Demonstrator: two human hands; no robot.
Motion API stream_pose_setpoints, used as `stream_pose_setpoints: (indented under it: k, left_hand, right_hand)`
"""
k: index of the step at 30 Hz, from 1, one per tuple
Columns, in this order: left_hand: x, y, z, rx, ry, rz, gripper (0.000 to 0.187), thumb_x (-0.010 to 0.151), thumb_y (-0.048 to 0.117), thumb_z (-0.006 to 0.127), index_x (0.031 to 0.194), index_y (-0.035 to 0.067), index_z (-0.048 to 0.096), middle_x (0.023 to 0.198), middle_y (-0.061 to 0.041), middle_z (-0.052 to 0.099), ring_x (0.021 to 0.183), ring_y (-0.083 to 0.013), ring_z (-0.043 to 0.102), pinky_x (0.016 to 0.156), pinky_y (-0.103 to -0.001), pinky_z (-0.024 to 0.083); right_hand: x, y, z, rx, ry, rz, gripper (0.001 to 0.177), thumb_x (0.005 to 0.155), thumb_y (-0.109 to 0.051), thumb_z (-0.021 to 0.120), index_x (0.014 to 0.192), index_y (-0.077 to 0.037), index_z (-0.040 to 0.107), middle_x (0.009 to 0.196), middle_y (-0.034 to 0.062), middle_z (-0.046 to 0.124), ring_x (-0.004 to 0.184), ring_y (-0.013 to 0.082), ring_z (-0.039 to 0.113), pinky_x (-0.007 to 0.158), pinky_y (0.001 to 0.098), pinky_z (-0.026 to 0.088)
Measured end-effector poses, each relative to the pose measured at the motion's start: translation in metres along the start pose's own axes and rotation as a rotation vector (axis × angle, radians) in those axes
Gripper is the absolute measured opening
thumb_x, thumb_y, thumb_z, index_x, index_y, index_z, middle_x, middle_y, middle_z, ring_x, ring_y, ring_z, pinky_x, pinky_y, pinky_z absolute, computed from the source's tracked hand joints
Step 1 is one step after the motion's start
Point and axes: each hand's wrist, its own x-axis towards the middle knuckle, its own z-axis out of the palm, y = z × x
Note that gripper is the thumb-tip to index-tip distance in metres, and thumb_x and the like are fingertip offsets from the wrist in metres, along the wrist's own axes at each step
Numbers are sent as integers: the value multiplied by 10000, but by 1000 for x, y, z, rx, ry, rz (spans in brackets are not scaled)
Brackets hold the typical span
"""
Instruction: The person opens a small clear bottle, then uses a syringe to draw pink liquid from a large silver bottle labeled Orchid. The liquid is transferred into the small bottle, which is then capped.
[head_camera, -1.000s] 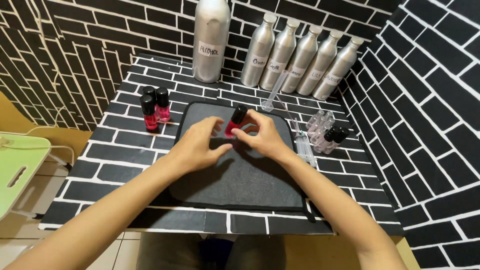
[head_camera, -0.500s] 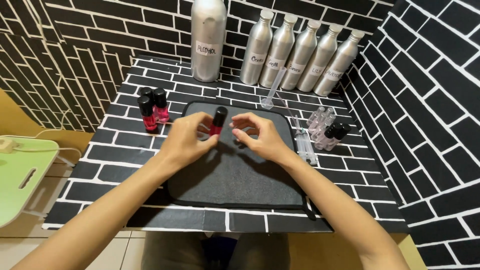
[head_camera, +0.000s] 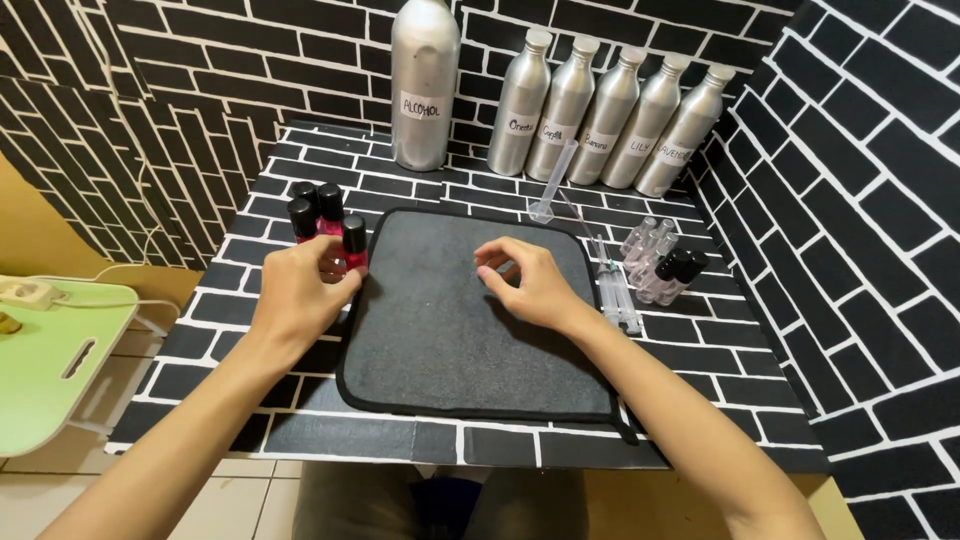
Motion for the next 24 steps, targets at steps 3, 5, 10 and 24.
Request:
stream_pose_setpoints:
  k: [3, 5, 10, 24]
  left_hand:
    - [-1, 0, -1, 16, 7, -2, 342, 766, 81, 830, 1079, -22, 740, 940, -219, 752, 809, -290, 751, 690, -297, 627]
    - [0, -5, 0, 17, 17, -2, 340, 767, 82, 831, 1081, -14, 741, 935, -210, 753, 807, -282, 750, 688, -285, 627]
    - [2, -15, 1, 54, 37, 11, 337, 775, 73, 832, 1088, -11, 739, 919, -203, 751, 807, -275, 751, 669, -292, 636]
    - [-2, -2, -9, 70, 26, -61, 402, 756, 129, 854, 1057, -30, 639, 973, -221, 748, 834, -289, 755, 717, -318, 631]
  right_hand:
    - [0, 5, 0, -123, -12, -40, 159, 934, -104, 692, 1086, -60, 694, 958, 103, 730, 895, 258, 740, 710, 327, 622]
    - [-1, 1, -4, -236, -43, -50, 165, 934, -130, 687, 1088, -70, 686, 958, 102, 717, 915, 272, 733, 732, 355, 621]
    - [-3, -5, -7, -470, -134, -33, 195, 944, -190, 656, 1120, -110, 677, 1003, 63, 709, 989, 262, 717, 852, 383, 597]
    - [-6, 7, -5, -541, -172, -102, 230, 942, -222, 635, 1143, -115, 660, 1033, 59, 681, 1055, 253, 681, 952, 367, 528]
